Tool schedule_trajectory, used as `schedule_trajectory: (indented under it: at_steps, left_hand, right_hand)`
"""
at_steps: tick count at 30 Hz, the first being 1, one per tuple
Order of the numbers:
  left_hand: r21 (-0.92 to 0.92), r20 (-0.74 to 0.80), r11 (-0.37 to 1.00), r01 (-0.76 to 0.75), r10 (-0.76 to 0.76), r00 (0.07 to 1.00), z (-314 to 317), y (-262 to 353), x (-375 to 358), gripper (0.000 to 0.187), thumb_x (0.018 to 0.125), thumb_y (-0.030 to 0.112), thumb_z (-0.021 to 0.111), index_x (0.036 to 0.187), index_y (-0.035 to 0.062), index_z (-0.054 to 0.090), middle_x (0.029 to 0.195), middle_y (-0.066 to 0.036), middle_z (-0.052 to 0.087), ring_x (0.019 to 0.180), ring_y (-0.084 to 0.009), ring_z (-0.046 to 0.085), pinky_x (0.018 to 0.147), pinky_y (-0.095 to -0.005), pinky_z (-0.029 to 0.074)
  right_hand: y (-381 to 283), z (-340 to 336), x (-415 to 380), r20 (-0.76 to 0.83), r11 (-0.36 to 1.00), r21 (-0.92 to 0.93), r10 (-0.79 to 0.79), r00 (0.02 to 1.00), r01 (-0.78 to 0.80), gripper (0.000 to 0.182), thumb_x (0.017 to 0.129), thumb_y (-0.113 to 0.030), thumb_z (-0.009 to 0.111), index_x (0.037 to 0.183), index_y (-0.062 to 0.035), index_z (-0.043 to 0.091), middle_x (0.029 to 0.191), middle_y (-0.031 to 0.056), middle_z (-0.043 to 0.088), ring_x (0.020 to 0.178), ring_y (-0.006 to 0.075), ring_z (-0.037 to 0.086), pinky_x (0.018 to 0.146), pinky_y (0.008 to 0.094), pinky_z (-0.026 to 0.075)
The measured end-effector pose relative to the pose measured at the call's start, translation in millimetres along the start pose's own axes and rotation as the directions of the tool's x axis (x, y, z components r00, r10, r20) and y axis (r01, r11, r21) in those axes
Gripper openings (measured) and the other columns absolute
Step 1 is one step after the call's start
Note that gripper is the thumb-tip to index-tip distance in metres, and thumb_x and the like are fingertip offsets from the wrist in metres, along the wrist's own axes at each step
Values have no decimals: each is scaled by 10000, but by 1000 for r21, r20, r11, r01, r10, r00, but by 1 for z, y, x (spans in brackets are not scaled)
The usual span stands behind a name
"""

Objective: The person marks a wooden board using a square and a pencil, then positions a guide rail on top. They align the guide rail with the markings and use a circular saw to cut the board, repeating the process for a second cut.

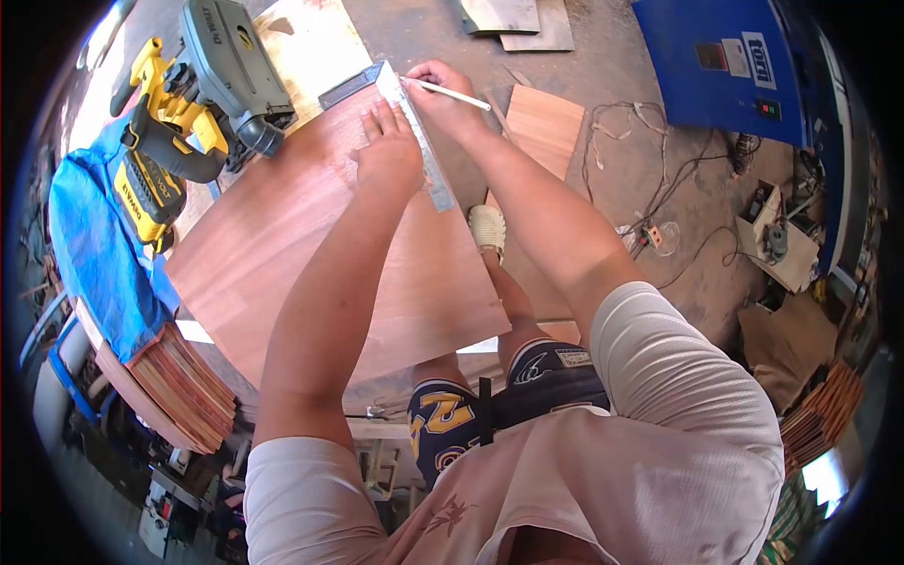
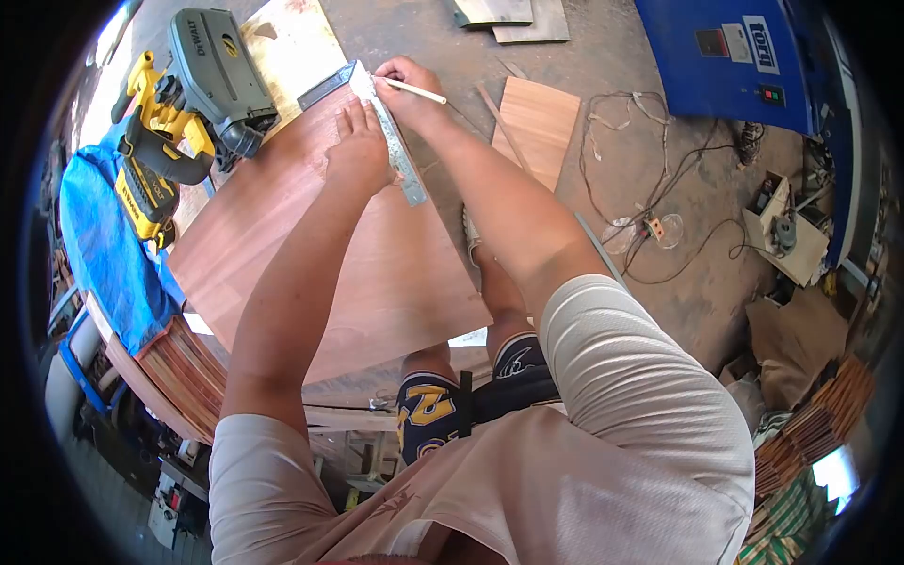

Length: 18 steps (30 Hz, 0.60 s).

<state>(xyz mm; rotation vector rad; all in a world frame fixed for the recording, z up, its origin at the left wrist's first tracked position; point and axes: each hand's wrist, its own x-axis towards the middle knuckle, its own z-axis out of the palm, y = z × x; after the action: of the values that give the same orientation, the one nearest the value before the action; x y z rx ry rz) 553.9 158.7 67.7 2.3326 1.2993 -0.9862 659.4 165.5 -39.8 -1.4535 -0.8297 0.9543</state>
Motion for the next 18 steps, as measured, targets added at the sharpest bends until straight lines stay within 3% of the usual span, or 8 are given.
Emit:
schedule_trajectory:
  at_steps: [1, 2, 3, 6, 12, 18]
  left_hand:
    - [-4, 0, 1000, 4, -4, 1000, 1, 0, 0, 1182, 707, 428, 814, 1498, -44, 74, 1584, -213, 47, 1453, -399, 124, 967, -590, 460]
    - [-8, -14, 1000, -1, 1, 1000, 2, 0, 1, 1205, 677, 424, 836, 1493, -48, 85, 1576, -224, 72, 1449, -398, 145, 995, -529, 460]
    - [-10, -28, 1000, -4, 4, 1000, 3, -2, 1, 1229, 648, 419, 858, 1489, -53, 96, 1568, -235, 97, 1444, -398, 165, 1023, -468, 461]
    - [-22, -22, 1000, 2, -3, 1000, 1, -1, -1, 1229, 642, 411, 863, 1490, -48, 100, 1569, -233, 96, 1445, -402, 160, 1046, -422, 446]
    - [-56, -40, 998, -11, 9, 999, 1, -3, -4, 1216, 648, 391, 862, 1492, -42, 101, 1572, -225, 95, 1447, -399, 154, 1039, -458, 447]
    - [-59, -58, 998, -2, -1, 998, 8, -3, 3, 1209, 640, 351, 866, 1486, -56, 105, 1566, -237, 103, 1438, -416, 172, 1011, -468, 468]
  right_hand:
    - [-4, -3, 0, 27, 999, -44, 5, 1000, -4, 142, 817, -137, 704, 914, -34, 694, 834, 88, 708, 733, 136, 659, 679, 268, 525]
    - [-8, -5, 0, 26, 990, -140, -16, 1000, 19, 163, 808, -163, 711, 917, -41, 705, 824, 83, 713, 728, 131, 664, 678, 271, 529]
    - [-11, -3, 1, 33, 990, -136, -17, 999, 21, 163, 808, -163, 711, 917, -41, 705, 824, 83, 713, 728, 131, 664, 678, 271, 529]
    - [-13, -2, 4, 27, 985, -168, -33, 999, 37, 178, 805, -173, 690, 925, -44, 713, 844, 107, 716, 719, 155, 675, 673, 285, 534]
    - [-17, -7, -5, 59, 977, -212, -11, 998, 24, 191, 775, -199, 673, 871, -38, 706, 790, 113, 702, 687, 167, 666, 647, 297, 522]
    - [-33, -42, -93, 130, 937, -341, 120, 984, -69, 157, 775, -189, 669, 835, -47, 696, 741, 122, 676, 659, 206, 655, 630, 324, 509]
